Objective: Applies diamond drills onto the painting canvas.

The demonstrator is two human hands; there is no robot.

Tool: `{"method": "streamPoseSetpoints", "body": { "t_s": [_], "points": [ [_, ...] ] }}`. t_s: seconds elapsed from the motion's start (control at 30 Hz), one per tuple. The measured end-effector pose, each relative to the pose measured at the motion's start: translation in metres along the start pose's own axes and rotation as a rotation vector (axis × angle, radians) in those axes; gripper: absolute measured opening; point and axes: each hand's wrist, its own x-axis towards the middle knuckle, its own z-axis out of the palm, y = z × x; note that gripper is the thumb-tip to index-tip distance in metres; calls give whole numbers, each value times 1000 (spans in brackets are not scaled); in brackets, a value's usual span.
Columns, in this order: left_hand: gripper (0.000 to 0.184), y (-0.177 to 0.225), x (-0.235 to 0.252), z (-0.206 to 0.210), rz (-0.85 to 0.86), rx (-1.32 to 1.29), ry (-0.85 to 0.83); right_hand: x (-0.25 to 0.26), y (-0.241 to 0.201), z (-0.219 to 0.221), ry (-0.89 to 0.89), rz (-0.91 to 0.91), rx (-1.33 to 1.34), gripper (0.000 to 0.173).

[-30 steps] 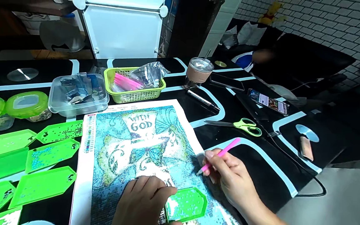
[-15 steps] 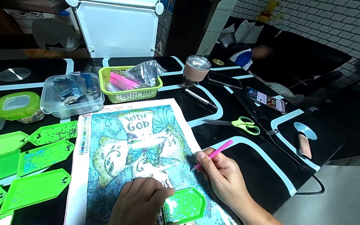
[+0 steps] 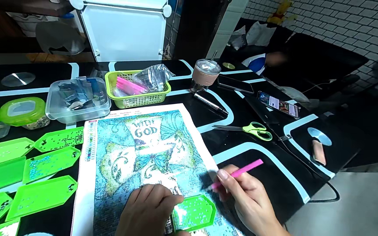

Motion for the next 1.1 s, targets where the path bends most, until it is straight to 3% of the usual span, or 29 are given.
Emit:
{"method": "streamPoseSetpoints", "body": {
  "t_s": [0.3, 1.1],
  "points": [
    [47, 1, 0, 0, -12, 5, -11, -19, 2, 6, -76, -120, -44, 29],
    [47, 0, 0, 1, -2, 2, 5, -25, -2, 7, -85, -103, -44, 28]
  ]
}}
